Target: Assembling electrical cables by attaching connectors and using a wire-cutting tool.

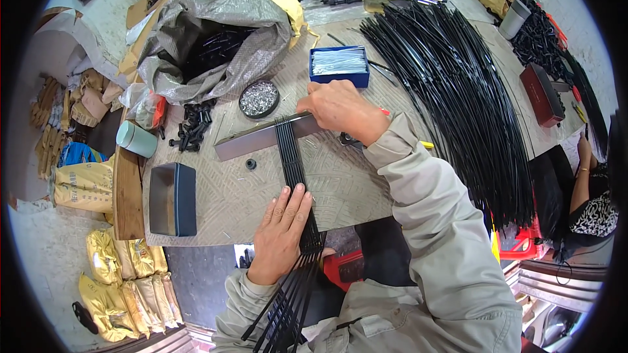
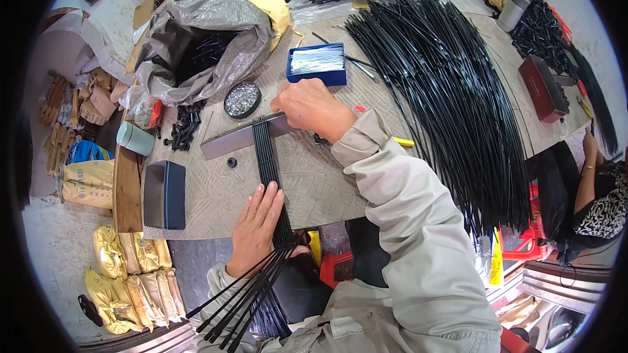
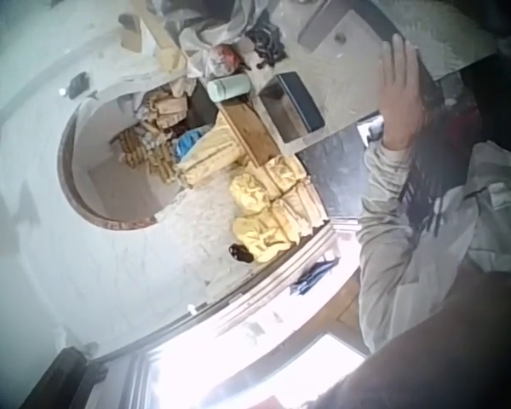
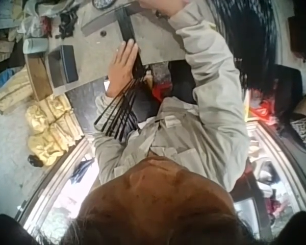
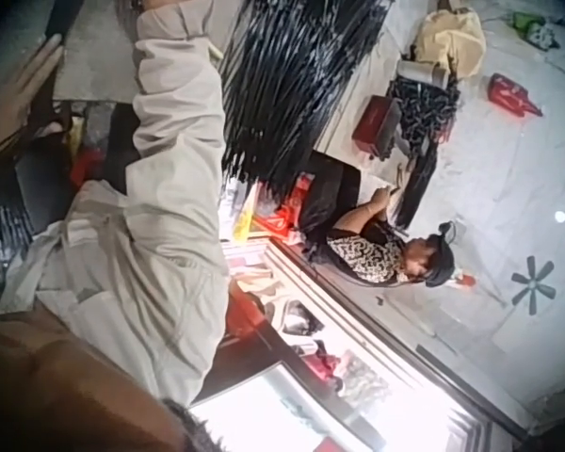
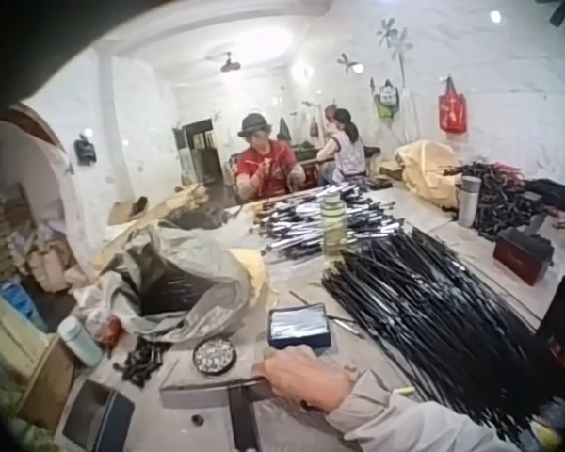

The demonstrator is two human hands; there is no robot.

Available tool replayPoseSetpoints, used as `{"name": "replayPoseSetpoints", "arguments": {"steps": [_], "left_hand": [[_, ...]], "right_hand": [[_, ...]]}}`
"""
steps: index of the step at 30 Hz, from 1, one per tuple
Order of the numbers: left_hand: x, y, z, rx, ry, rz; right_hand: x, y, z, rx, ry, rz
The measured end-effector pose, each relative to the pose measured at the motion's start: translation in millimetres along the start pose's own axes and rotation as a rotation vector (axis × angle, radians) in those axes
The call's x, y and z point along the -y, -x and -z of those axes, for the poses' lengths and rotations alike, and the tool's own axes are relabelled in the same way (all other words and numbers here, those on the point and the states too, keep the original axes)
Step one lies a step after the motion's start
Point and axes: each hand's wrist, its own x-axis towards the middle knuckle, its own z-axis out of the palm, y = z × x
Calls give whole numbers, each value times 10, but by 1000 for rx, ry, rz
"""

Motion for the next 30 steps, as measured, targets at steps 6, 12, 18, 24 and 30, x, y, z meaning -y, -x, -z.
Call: {"name": "replayPoseSetpoints", "arguments": {"steps": [6, 12, 18, 24, 30], "left_hand": [[3, -4, 0, 0, 2, -3], [0, -2, 17, -1, 22, -3], [-40, -20, 58, -29, 75, 30], [-12, -3, 25, -16, 46, 17], [-10, -7, 25, -5, 36, 0]], "right_hand": [[-23, 6, -23, -62, -54, 11], [-42, 11, -22, -60, -50, 10], [-20, -8, -48, -75, -35, 10], [12, -16, -36, -99, -80, 6], [37, -36, -61, -101, -41, -19]]}}
